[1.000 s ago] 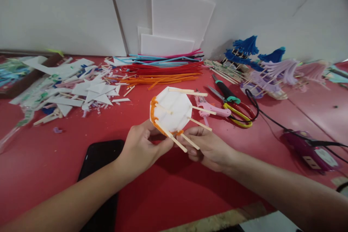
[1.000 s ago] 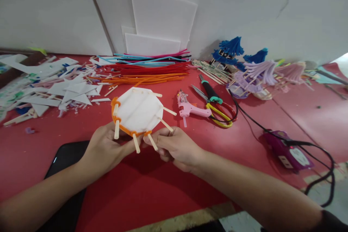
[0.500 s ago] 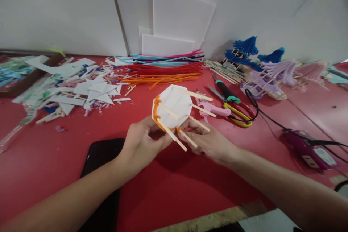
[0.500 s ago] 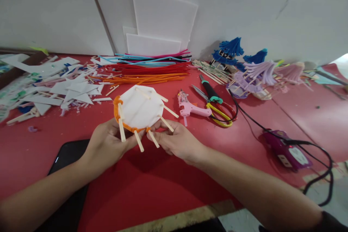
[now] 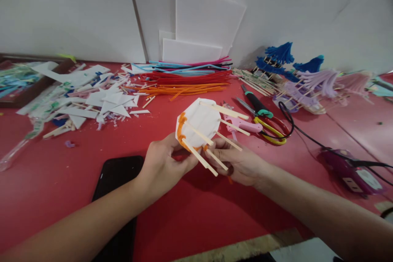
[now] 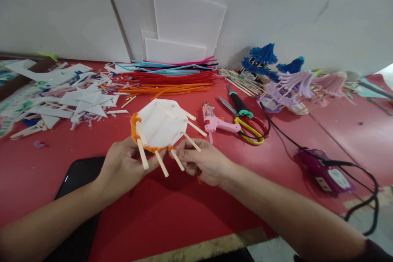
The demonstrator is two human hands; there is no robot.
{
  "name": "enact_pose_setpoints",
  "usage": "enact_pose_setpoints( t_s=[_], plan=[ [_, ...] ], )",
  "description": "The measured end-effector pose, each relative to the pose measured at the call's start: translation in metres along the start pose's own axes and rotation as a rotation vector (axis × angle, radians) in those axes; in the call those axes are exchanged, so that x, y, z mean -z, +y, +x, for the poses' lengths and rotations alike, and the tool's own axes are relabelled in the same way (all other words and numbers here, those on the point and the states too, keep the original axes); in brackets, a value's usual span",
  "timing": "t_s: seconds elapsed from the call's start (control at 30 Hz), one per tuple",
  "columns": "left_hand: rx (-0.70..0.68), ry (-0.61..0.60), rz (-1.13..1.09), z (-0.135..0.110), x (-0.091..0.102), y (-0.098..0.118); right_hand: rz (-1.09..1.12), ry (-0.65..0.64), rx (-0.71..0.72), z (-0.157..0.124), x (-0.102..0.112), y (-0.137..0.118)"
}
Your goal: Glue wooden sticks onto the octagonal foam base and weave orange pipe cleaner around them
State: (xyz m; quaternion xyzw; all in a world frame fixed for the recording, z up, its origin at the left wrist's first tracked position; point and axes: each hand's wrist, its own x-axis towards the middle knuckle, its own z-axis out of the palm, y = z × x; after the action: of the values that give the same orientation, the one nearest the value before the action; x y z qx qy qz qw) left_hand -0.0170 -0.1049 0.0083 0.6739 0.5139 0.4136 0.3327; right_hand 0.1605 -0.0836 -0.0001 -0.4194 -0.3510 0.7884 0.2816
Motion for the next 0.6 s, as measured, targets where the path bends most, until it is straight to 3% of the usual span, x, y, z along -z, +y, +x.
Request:
enact_pose_setpoints(
  t_s=[0.43, 0.6],
  plan=[
    [-0.133, 0.040, 0.113, -0.0032, 0.0034, 0.0018, -0.052, 0.065, 0.011, -0.0014, -0.0031, -0.0021],
    [0.019, -0.018, -0.047, -0.0003, 0.0004, 0.0028, -0.111, 0.082, 0.102, -0.0038, -0.0039, -0.0044]
  ],
)
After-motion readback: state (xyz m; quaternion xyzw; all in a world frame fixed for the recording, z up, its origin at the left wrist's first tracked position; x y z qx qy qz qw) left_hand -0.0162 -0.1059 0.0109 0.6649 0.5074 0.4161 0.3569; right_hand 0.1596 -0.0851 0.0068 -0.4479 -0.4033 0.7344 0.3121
